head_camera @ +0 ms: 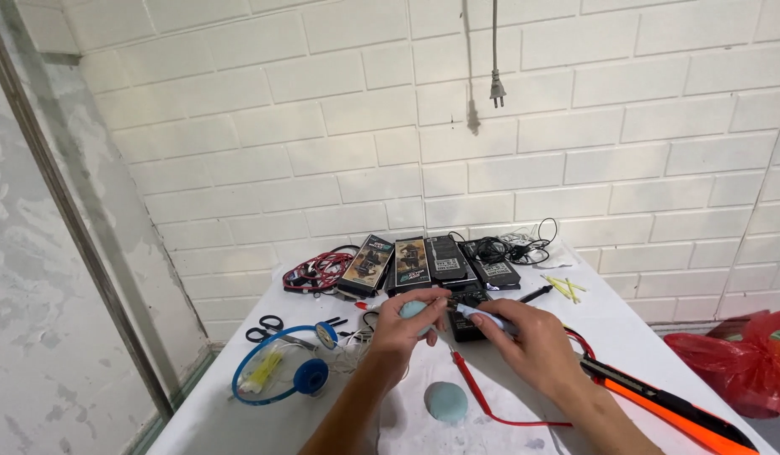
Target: Organizing and inspecting various electronic components and tools on a workbench.
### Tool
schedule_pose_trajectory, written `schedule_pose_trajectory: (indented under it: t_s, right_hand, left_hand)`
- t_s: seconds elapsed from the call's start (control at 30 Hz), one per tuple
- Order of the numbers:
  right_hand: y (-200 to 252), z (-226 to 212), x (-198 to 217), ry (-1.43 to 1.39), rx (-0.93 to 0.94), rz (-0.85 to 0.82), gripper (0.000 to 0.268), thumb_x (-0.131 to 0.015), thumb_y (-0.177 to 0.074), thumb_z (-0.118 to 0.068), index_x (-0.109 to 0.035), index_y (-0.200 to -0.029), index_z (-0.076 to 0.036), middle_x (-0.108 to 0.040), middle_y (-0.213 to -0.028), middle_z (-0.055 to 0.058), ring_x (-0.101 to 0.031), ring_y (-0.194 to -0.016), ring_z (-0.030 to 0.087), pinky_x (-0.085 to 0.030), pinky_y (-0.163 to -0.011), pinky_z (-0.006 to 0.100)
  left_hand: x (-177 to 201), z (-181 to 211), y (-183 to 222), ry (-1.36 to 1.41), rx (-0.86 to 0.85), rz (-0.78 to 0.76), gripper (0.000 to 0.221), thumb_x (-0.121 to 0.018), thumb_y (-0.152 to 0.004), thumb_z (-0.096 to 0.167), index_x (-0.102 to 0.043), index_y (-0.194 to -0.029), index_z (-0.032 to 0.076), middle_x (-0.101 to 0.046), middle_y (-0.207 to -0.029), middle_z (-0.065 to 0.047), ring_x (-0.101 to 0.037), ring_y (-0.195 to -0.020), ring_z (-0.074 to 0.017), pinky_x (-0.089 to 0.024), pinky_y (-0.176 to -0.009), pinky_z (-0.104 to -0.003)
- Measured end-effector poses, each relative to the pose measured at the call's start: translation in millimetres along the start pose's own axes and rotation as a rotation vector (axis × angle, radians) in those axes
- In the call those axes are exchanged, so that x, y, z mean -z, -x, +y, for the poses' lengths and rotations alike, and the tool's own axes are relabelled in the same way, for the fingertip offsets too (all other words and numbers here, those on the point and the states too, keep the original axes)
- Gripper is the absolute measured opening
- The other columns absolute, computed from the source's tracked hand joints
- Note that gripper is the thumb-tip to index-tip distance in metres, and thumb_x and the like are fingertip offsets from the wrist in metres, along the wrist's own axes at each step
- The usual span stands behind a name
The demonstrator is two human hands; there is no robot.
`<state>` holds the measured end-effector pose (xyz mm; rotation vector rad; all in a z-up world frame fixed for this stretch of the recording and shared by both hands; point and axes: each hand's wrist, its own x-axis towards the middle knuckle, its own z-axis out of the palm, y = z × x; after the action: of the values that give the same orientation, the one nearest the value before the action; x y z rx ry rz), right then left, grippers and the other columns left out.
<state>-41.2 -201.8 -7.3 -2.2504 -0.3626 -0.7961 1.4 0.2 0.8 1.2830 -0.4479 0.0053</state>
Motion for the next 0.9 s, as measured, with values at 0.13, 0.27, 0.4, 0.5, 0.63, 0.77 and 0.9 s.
schedule_pose_trajectory:
  t_s: [0.13,0.27,0.4,0.5,0.63,0.77,0.9]
  right_hand:
    - [-0.8,6.3,-3.8,0.014,0.009,-0.006,0.029,-0.067,-0.091,-0.041,-0.079,-0.105,-0.02,-0.084,-0.098,-0.007,-0.076,-0.078,0.015,-0.055,-0.07,0.03]
    - [-1.4,9.6,-6.1,0.023,0.065,0.011,0.028,-0.067,-0.091,-0.041,-0.078,-0.104,-0.019,-0.083,-0.097,-0.008,-0.074,-0.075,0.015,-0.054,-0.067,0.031]
    - [-0.6,6.8,-4.6,0.029,0.069,0.022,0.027,-0.068,-0.091,-0.04,-0.078,-0.104,-0.019,-0.083,-0.096,-0.008,-0.074,-0.075,0.015,-0.055,-0.065,0.031]
    - [-0.3,9.5,-6.2,0.022,0.087,0.038,0.027,-0.069,-0.09,-0.039,-0.078,-0.104,-0.018,-0.083,-0.098,-0.007,-0.075,-0.077,0.015,-0.055,-0.067,0.031]
    - [0.0,5.5,-2.7,0.03,0.055,0.03,0.029,-0.068,-0.09,-0.041,-0.079,-0.105,-0.019,-0.083,-0.102,-0.007,-0.077,-0.082,0.016,-0.057,-0.072,0.031]
    - [1.3,29.5,-9.6,0.065,0.048,0.044,0.032,-0.065,-0.091,-0.043,-0.077,-0.112,-0.022,-0.082,-0.111,-0.008,-0.076,-0.09,0.015,-0.055,-0.081,0.031]
    - [-3.1,12.1,-9.7,0.046,-0.062,-0.049,0.035,-0.061,-0.09,-0.046,-0.072,-0.119,-0.031,-0.083,-0.109,-0.011,-0.078,-0.082,0.014,-0.057,-0.077,0.031]
  left_hand:
    - [0.6,-3.7,-2.2,0.041,0.032,0.058,0.025,-0.073,-0.091,0.003,-0.077,-0.112,-0.009,-0.069,-0.081,-0.022,-0.057,-0.064,-0.0227,-0.042,-0.05,-0.032]
    - [1.0,-7.5,-4.8,0.054,0.001,0.08,0.025,-0.072,-0.092,0.003,-0.076,-0.113,-0.009,-0.067,-0.076,-0.017,-0.057,-0.064,-0.0222,-0.041,-0.05,-0.031]
    - [-0.6,-4.2,-1.3,0.064,-0.025,0.052,0.027,-0.072,-0.092,0.004,-0.075,-0.115,-0.01,-0.062,-0.072,-0.017,-0.054,-0.064,-0.0229,-0.04,-0.051,-0.032]
    - [-1.6,-3.3,-1.5,0.061,-0.012,0.08,0.023,-0.072,-0.091,0.001,-0.076,-0.113,-0.008,-0.064,-0.074,-0.015,-0.057,-0.066,-0.0218,-0.042,-0.051,-0.031]
    - [-9.4,12.7,4.8,0.071,0.029,0.108,0.033,-0.067,-0.095,0.018,-0.072,-0.12,-0.003,-0.075,-0.111,-0.016,-0.053,-0.067,-0.0209,-0.038,-0.053,-0.031]
    - [24.8,-75.6,-39.4,0.373,-0.01,0.131,0.033,-0.05,-0.104,0.031,-0.064,-0.12,0.006,-0.066,-0.091,-0.011,-0.057,-0.067,-0.0167,-0.035,-0.051,-0.028]
    - [1.0,-9.9,-9.7,0.653,0.213,0.109,0.051,-0.028,-0.097,0.02,-0.058,-0.127,-0.008,-0.053,-0.089,-0.017,-0.042,-0.07,-0.0226,-0.032,-0.057,-0.035]
